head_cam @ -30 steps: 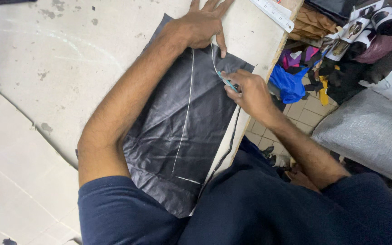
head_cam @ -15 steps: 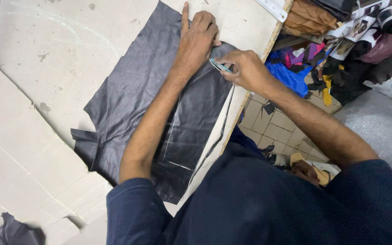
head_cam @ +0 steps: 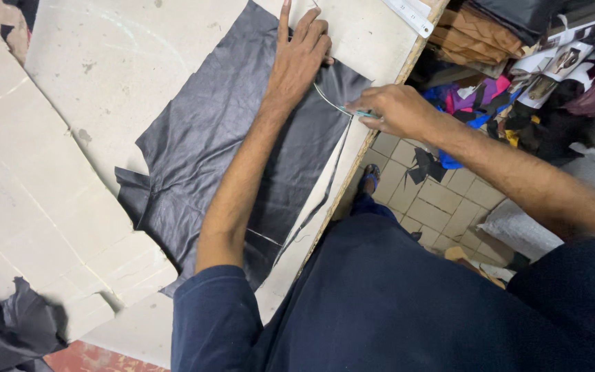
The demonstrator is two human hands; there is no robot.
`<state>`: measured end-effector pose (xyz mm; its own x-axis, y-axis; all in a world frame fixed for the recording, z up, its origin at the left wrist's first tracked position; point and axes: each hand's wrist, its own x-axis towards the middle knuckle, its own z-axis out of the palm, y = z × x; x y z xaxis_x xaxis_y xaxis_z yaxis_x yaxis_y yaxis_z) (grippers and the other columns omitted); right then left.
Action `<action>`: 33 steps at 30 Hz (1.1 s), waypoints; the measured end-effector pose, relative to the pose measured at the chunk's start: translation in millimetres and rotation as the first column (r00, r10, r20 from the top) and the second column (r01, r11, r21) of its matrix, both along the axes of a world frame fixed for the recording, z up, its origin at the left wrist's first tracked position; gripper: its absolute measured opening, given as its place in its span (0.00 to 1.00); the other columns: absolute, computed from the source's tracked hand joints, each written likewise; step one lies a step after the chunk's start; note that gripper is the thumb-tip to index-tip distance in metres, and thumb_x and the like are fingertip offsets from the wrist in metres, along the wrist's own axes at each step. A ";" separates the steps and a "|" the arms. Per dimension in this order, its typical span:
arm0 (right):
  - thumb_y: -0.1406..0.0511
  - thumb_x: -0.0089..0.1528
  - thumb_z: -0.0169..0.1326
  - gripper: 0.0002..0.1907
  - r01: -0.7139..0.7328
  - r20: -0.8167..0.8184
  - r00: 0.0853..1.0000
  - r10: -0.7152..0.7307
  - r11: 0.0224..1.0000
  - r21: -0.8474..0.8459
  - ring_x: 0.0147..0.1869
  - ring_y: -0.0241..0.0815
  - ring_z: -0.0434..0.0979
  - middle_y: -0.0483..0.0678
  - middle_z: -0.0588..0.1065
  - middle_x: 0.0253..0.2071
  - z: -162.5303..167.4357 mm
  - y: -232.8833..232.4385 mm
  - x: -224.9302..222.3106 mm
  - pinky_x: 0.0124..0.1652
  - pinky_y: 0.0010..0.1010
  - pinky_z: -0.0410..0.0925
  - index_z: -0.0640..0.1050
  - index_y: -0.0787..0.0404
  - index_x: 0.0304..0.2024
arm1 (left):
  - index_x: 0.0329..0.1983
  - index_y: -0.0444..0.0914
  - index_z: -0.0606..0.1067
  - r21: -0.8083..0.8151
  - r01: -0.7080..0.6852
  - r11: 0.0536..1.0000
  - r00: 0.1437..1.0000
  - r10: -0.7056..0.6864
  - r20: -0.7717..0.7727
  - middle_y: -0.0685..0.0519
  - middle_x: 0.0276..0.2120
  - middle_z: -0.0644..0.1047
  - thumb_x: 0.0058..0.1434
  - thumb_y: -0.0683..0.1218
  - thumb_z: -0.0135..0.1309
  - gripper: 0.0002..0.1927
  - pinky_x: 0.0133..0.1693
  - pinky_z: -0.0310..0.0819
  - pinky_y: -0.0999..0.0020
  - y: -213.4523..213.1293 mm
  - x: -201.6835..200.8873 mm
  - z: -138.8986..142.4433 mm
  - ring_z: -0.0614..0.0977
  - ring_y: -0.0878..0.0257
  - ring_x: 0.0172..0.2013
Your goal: The person uses a cardboard pattern to trace and cut a black fabric piece on a work table. They mark the fabric with chalk, use a ruler and a utility knife to cut along the traced lines, then remove the pattern and trim the fabric to shape. The cut fabric pieces are set aside on the table.
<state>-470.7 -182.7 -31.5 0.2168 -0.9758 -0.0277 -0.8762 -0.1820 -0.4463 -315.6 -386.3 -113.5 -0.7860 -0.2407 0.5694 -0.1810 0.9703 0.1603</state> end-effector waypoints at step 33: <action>0.64 0.63 0.59 0.17 -0.134 0.042 0.986 0.160 0.923 -0.361 0.41 0.55 0.81 0.51 0.79 0.43 34.5 -125.9 -25.4 0.39 0.44 0.74 0.80 0.55 0.55 | 0.61 0.60 0.78 0.376 -0.648 0.662 0.758 0.609 0.233 0.43 0.75 0.53 0.46 0.67 0.70 0.36 0.71 0.28 0.34 26.1 28.5 107.7 0.51 0.44 0.74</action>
